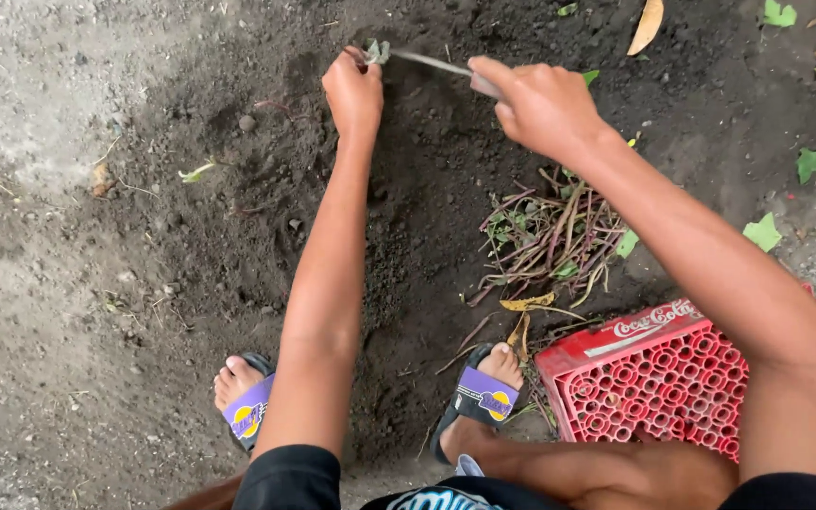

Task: Planting sweet potato vine cuttings into the soil using a small hand tool to dig holes.

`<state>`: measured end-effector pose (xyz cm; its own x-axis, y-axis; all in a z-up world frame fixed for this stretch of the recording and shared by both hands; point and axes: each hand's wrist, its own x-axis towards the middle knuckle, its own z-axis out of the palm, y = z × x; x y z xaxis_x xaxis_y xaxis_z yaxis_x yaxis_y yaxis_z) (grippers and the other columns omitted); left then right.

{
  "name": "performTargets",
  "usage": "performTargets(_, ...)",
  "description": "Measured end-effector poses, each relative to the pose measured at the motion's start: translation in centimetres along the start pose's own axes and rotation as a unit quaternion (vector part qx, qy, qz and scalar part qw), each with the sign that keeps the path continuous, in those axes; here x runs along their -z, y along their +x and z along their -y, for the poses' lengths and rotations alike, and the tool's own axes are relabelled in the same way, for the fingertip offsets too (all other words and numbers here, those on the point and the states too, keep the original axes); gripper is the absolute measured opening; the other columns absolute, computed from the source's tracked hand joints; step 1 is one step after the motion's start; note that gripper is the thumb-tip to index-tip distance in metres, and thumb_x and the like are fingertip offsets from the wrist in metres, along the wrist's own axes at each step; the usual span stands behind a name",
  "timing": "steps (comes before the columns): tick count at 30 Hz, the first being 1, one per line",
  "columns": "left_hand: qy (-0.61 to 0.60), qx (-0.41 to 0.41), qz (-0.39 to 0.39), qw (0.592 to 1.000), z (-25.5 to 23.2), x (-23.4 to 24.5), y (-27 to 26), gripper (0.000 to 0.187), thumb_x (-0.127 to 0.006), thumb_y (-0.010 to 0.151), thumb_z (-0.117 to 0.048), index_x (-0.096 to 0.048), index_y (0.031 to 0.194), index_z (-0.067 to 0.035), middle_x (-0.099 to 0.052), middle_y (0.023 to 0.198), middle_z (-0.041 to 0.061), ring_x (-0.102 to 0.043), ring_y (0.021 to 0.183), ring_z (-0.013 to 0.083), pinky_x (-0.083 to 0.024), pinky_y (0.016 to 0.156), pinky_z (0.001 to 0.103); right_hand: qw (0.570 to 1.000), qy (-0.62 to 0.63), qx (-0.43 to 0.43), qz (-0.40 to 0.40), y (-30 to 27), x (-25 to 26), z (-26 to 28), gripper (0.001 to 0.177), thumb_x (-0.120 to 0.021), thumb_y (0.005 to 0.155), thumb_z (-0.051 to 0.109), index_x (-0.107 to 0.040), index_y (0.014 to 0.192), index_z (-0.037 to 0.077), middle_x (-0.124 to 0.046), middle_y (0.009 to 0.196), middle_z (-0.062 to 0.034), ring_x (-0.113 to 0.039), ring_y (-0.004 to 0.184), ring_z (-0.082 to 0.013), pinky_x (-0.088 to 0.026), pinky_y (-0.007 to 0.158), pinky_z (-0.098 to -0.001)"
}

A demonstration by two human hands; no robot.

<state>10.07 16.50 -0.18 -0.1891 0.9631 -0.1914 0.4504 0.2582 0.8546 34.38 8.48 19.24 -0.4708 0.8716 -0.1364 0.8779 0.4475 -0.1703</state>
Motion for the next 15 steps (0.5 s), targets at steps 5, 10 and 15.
performTargets(5, 0.077, -0.028, 0.017, 0.997, -0.2, -0.5, -0.3, 0.017, -0.071, 0.095, -0.008, -0.061, 0.081, -0.009, -0.065, 0.068, 0.007, -0.063, 0.059, 0.0213, -0.049, 0.052, 0.041, 0.997, 0.025, -0.009, -0.079, 1.8, 1.1, 0.7, 0.056, -0.057, 0.093, -0.008, -0.057, 0.148, 0.003, -0.066, 0.071, -0.0108, -0.053, 0.046, -0.0197, -0.044, 0.034, -0.0324)
performTargets(10, 0.073, -0.024, 0.007, 0.997, 0.8, -1.1, -0.2, 0.013, -0.071, 0.095, -0.011, -0.066, 0.084, -0.006, -0.068, 0.068, 0.008, -0.065, 0.06, 0.0228, -0.047, 0.053, 0.042, 0.997, -0.015, -0.024, -0.068, 3.8, -1.8, 0.5, 0.054, -0.058, 0.087, -0.01, -0.06, 0.137, 0.008, -0.064, 0.067, -0.0074, -0.055, 0.045, -0.0194, -0.049, 0.034, -0.0339)
performTargets(15, 0.041, 0.004, -0.021, 0.999, 0.6, -0.5, -0.8, 0.028, -0.07, 0.096, -0.011, -0.048, 0.077, -0.011, -0.059, 0.065, 0.005, -0.048, 0.058, 0.0191, -0.033, 0.057, 0.044, 1.0, -0.015, -0.016, -0.018, 2.6, -2.5, 0.8, 0.059, -0.054, 0.082, -0.012, -0.058, 0.137, 0.008, -0.055, 0.059, -0.006, -0.053, 0.043, -0.0207, -0.049, 0.033, -0.0371)
